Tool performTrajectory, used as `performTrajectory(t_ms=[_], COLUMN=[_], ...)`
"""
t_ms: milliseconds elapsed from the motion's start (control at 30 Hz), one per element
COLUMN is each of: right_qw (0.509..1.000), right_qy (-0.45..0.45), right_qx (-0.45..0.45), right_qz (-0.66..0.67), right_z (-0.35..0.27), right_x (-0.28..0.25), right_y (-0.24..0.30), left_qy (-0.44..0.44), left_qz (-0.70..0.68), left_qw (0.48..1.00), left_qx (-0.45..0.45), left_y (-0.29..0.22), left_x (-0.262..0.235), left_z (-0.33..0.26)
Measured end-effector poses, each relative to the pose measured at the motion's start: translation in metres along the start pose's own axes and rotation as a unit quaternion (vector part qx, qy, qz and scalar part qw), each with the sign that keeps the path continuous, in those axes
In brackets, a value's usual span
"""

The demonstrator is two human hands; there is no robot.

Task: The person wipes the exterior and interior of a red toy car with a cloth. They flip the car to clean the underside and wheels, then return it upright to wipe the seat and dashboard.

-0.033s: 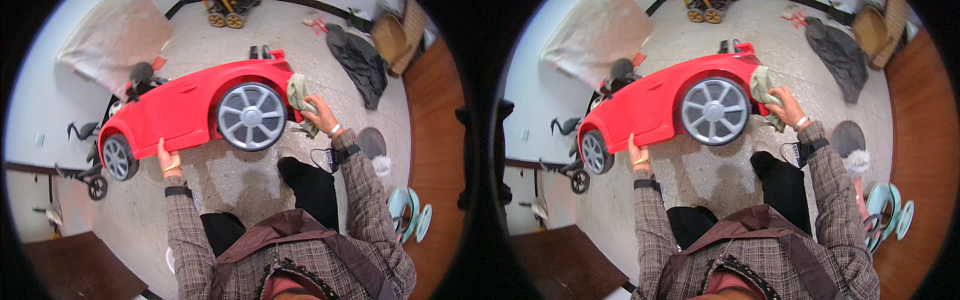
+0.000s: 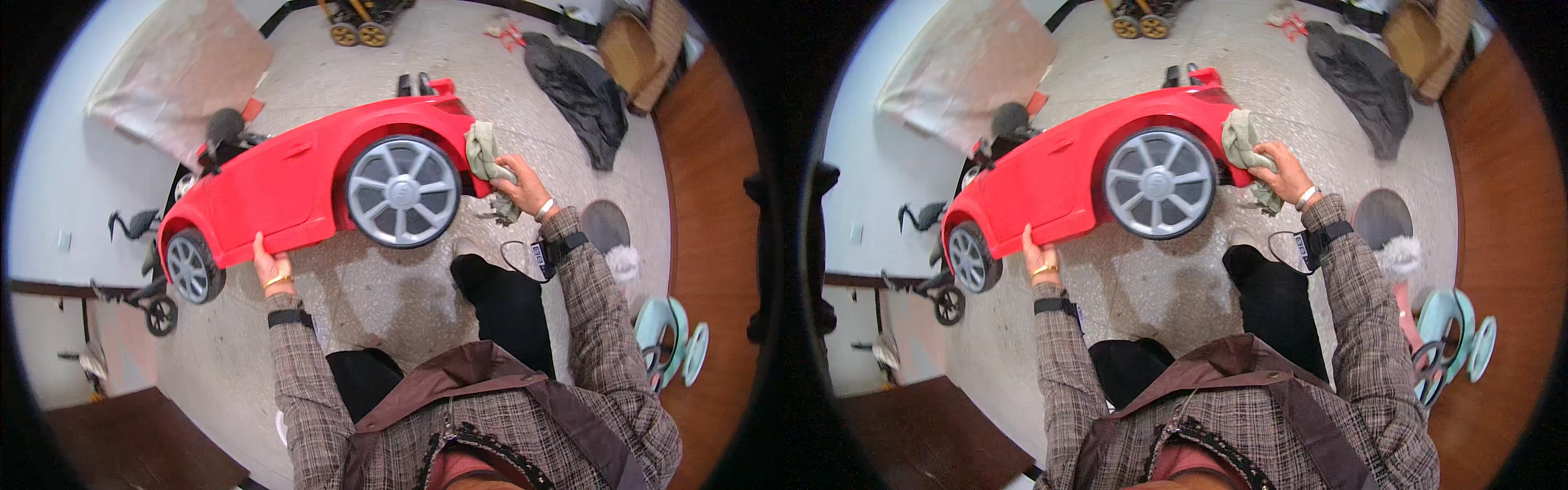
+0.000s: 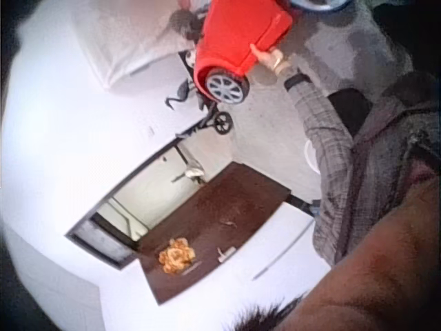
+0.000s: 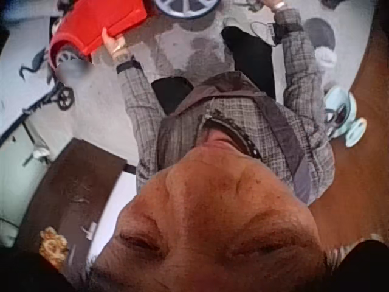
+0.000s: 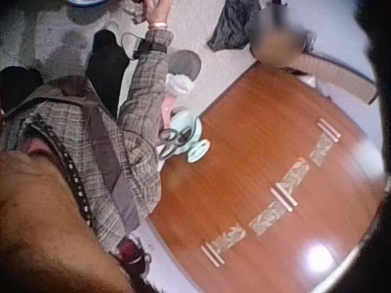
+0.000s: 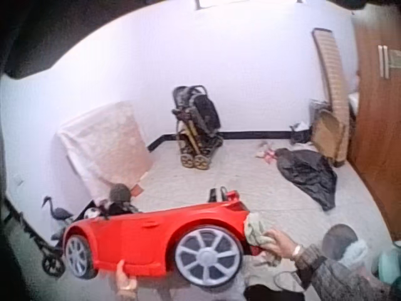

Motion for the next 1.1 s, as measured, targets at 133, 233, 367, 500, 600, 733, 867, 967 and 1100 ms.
performTrajectory(t_ms=[133, 233, 367, 500, 600, 733, 867, 967, 1100], right_qw=[0.944, 0.827, 0.867, 0.96, 0.978, 0.977, 0.985, 0.989, 0.975], right_qy=[-0.103, -0.224, -0.279, -0.23, -0.167, -0.198, -0.134, -0.146, -0.179], right_qx=[0.22, 0.291, 0.214, 0.046, -0.121, -0.08, 0.089, 0.0, -0.128], right_qz=[0.225, 0.425, 0.353, 0.155, 0.024, 0.001, -0.061, -0.001, -0.016], right_z=[-0.046, -0.07, -0.049, -0.024, -0.017, 0.0, 0.017, 0.013, 0.003], right_x=[-0.021, -0.029, -0.042, -0.035, -0.012, -0.016, -0.021, -0.02, -0.011], right_y=[-0.079, -0.112, -0.091, -0.014, 0.047, 0.042, -0.004, 0.018, 0.062], left_qy=[0.02, 0.013, -0.027, -0.027, -0.004, -0.013, -0.027, -0.012, -0.022], left_qz=[0.016, 0.016, 0.043, 0.076, 0.059, 0.068, 0.081, 0.085, 0.087], left_qw=[0.999, 0.999, 0.998, 0.995, 0.995, 0.993, 0.99, 0.99, 0.988], left_qx=[0.021, 0.038, 0.049, 0.066, 0.082, 0.091, 0.113, 0.11, 0.123], left_y=[-0.001, -0.003, -0.011, -0.015, -0.016, -0.018, -0.017, -0.014, -0.018], left_x=[0.01, 0.01, 0.005, 0.008, 0.015, 0.016, 0.018, 0.023, 0.017], left_z=[-0.002, 0.001, 0.002, -0.004, -0.009, -0.014, -0.019, -0.02, -0.018])
Point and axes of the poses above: each hand's wrist, its own z-axis towards the middle knuckle, its own x-axis out of the palm, y = z × x, the point moved 8 cm from there along z, towards the middle knuckle, and after that the axes turned 8 degrees about -y, right-handed, at the moved point
